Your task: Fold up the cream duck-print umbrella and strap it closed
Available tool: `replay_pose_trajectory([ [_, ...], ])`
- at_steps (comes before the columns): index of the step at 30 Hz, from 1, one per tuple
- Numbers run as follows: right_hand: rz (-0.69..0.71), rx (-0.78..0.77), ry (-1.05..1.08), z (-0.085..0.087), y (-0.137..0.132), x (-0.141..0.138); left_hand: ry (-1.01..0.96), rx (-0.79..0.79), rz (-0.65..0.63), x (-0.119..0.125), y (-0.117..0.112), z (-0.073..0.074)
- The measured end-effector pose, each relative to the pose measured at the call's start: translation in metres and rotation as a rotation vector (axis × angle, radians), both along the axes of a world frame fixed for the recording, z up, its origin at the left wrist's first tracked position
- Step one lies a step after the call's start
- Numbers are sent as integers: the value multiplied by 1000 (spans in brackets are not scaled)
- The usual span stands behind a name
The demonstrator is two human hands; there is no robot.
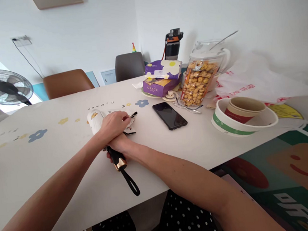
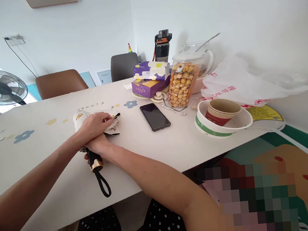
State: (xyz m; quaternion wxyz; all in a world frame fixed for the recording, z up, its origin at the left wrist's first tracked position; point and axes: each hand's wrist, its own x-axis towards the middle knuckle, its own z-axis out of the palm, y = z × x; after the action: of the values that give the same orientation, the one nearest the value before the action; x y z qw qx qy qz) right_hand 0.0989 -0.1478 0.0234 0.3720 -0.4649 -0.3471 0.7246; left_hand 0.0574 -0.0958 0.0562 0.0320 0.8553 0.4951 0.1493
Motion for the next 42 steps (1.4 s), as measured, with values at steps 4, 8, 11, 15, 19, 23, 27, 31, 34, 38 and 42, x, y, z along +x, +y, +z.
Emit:
replay_pose_trajectory([
  [4, 7, 16, -14, 1, -1, 0, -35, -24, 73, 1, -2, 0],
  [8, 17, 26, -15, 1, -1, 0, -31, -9, 99, 1, -2, 0],
  [11, 16, 57, -25, -1, -1, 0, -30, 0, 124, 0, -2, 0],
  [15, 21, 84, -45, -2, 0, -1, -37, 10, 160, -1, -1, 0],
  [19, 22, 105, -52, -3, 1, -1, -69, 41, 195, -2, -1, 0],
  [23, 31, 100, -52, -4, 0, -2, -143, 65, 204, -6, -2, 0],
  [27, 20, 103, -34, -3, 0, -2, -193, 102, 208, -9, -3, -1],
  [31, 20, 100, -36, -4, 0, -3, -202, 115, 224, -10, -4, -1],
  [34, 25, 113, -48, -5, 1, -3, -182, 93, 216, -9, -5, 0],
  [38, 33, 119, -54, -6, 1, -2, -187, 77, 211, -10, -5, 0],
  [42, 29, 106, -63, -3, 0, -2, -225, 51, 201, -10, -5, 1],
])
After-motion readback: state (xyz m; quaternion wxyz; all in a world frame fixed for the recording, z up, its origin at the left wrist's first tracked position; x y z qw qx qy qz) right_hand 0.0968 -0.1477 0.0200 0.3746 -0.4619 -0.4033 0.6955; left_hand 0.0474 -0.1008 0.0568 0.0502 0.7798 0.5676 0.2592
